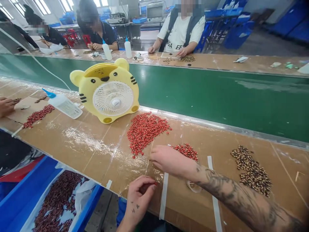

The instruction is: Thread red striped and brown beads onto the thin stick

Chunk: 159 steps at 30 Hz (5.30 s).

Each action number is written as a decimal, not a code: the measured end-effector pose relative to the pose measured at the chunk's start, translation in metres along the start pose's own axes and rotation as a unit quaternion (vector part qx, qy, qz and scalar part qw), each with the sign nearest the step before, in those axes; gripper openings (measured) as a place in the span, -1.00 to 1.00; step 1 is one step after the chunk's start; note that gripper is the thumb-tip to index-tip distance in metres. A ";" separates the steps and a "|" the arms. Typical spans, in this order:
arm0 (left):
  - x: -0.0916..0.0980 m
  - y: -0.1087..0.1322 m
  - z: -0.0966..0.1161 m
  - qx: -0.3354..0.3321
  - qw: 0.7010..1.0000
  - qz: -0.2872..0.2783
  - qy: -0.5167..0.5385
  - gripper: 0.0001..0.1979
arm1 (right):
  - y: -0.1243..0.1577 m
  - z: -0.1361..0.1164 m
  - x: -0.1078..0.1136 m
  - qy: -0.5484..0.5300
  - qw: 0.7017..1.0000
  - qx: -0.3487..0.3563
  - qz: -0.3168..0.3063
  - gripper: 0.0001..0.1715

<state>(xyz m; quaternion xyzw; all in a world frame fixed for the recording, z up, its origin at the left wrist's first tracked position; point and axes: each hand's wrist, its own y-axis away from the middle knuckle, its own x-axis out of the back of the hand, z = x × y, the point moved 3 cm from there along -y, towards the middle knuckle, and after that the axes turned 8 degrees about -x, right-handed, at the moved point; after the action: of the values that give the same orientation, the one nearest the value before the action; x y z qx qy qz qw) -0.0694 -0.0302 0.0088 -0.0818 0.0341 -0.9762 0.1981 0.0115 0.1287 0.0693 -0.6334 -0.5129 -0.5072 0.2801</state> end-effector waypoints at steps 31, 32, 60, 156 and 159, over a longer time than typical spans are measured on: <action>-0.067 -0.024 0.062 -0.172 0.980 0.018 0.096 -0.92 | 0.139 0.001 -0.024 -0.633 0.680 -0.135 0.343 -0.98; -0.070 -0.023 0.063 -0.171 0.981 0.018 0.090 -0.95 | 0.142 0.001 -0.025 -0.627 0.682 -0.138 0.350 -0.98; -0.093 -0.035 0.060 -0.138 0.984 -0.109 0.019 -0.84 | 0.156 0.017 -0.037 -0.595 0.689 -0.230 0.344 -0.84; -0.090 -0.045 -0.003 0.156 0.977 -0.123 0.072 -0.92 | 0.189 0.058 -0.032 -0.362 0.852 -0.113 0.361 -0.83; -0.092 -0.046 0.002 0.139 0.977 -0.147 0.065 -0.93 | 0.186 0.057 -0.030 -0.388 0.829 -0.124 0.382 -0.85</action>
<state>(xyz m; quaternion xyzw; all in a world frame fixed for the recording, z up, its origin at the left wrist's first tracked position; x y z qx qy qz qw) -0.0032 0.0483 0.0018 0.0057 -0.1011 -0.9931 0.0595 0.2070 0.1085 0.0540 -0.9531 -0.2289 -0.1310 0.1483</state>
